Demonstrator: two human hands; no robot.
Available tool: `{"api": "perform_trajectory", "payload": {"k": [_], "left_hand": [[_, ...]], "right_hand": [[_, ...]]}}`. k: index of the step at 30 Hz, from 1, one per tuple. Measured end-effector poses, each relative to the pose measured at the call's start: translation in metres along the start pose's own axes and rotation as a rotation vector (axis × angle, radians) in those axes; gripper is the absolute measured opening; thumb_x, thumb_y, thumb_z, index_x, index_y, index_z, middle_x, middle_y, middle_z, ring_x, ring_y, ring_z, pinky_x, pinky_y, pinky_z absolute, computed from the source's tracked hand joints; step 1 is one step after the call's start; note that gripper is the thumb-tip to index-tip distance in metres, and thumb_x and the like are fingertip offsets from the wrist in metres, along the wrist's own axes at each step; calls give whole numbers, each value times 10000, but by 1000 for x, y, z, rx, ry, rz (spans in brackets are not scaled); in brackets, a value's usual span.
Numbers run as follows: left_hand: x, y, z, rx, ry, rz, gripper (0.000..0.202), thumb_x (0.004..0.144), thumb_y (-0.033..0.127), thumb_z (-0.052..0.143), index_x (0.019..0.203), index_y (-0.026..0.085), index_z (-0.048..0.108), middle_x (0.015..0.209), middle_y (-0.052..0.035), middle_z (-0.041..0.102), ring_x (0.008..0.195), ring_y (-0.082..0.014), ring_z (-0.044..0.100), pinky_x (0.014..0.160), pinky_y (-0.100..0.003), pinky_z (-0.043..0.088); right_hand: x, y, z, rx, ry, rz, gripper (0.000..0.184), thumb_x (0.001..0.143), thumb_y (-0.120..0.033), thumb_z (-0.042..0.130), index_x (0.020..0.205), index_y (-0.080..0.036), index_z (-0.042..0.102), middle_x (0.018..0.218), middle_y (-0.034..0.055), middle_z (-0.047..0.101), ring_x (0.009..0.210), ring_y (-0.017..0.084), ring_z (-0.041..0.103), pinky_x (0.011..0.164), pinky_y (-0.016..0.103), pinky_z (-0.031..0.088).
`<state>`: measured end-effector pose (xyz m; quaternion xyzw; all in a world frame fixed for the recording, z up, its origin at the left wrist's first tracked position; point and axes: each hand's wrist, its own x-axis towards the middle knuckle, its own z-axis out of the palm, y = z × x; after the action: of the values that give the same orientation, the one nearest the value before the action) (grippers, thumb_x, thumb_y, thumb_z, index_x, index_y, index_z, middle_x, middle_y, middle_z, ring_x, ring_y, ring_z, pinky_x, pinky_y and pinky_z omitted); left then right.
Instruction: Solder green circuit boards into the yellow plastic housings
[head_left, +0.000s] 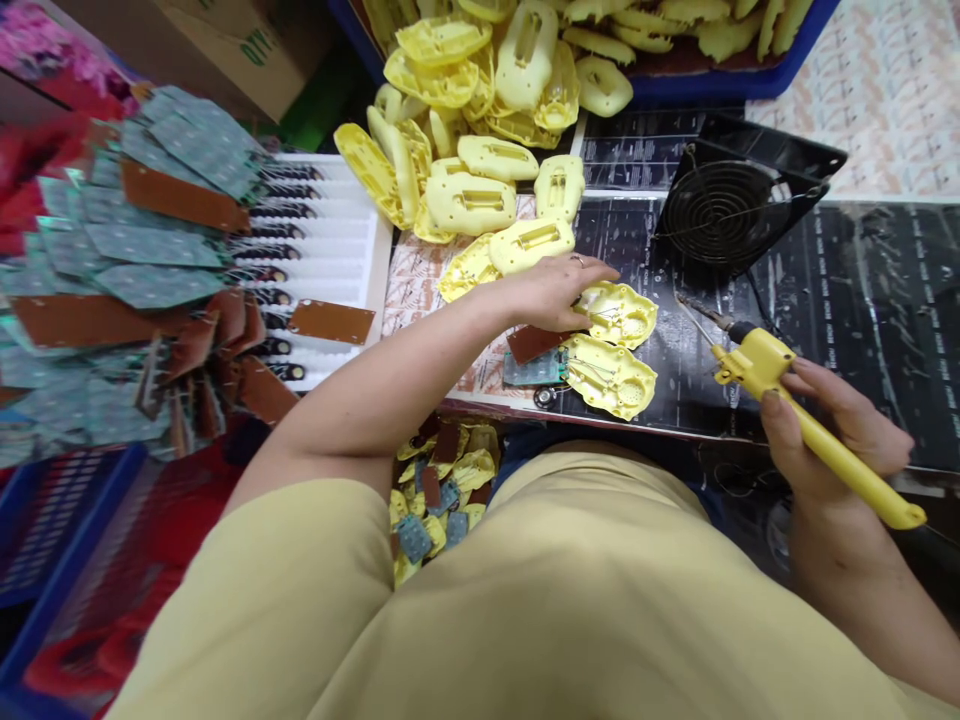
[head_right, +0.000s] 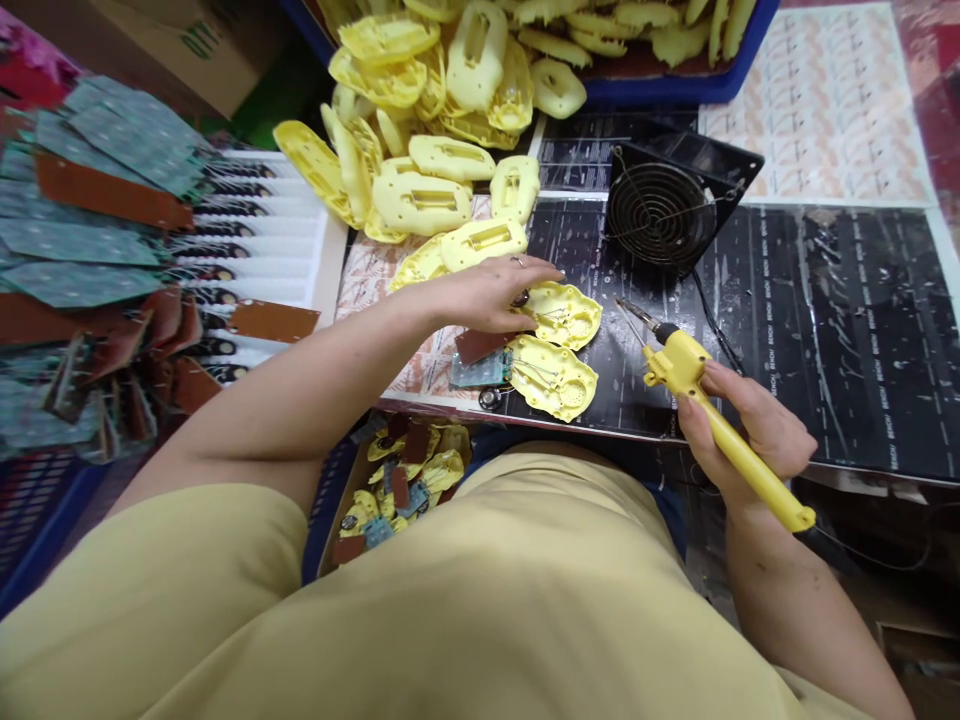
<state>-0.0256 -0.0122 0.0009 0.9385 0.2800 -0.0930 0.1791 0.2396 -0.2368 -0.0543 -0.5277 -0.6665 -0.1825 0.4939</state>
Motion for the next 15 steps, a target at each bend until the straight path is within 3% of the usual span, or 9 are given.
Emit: {"api": "perform_trajectory", "payload": {"k": [5,8,12,15], "left_hand": [[4,-11,3,12,-19,-21,778,959,436,690,1670,230,449,1611,-126,598,1486,-317,560,1260,-416,422],[-4,-19,-2,-27,88,-23,818,953,396,688,1696,191,412,1586,-170,583,1453,-329,586,1241,-437,444],[-30,-27,-19,-84,242,70,799,944,384,678,1689,209,446,1574,-164,586,1426,-335,603,1241,-465,444],[-44,-16,-20,-154,147,177,800,923,429,696,1670,227,492,1523,-141,646,1389,-332,634,1220,-448,476]], "right_hand": [[-8,6,-5,-46,32,46,329,970,-331,807,1287,-242,789,938,20,844,711,175,799,666,269,654],[-15,10,-11,-66,45,50,386,950,-341,832,1322,-251,782,952,26,847,738,193,810,691,284,659],[-24,15,-18,-72,49,184,413,919,-371,863,1307,-248,795,1005,47,850,796,225,820,748,337,664],[-25,18,-17,-81,99,237,383,914,-419,861,1252,-245,818,951,48,843,773,238,813,738,372,662]]}}
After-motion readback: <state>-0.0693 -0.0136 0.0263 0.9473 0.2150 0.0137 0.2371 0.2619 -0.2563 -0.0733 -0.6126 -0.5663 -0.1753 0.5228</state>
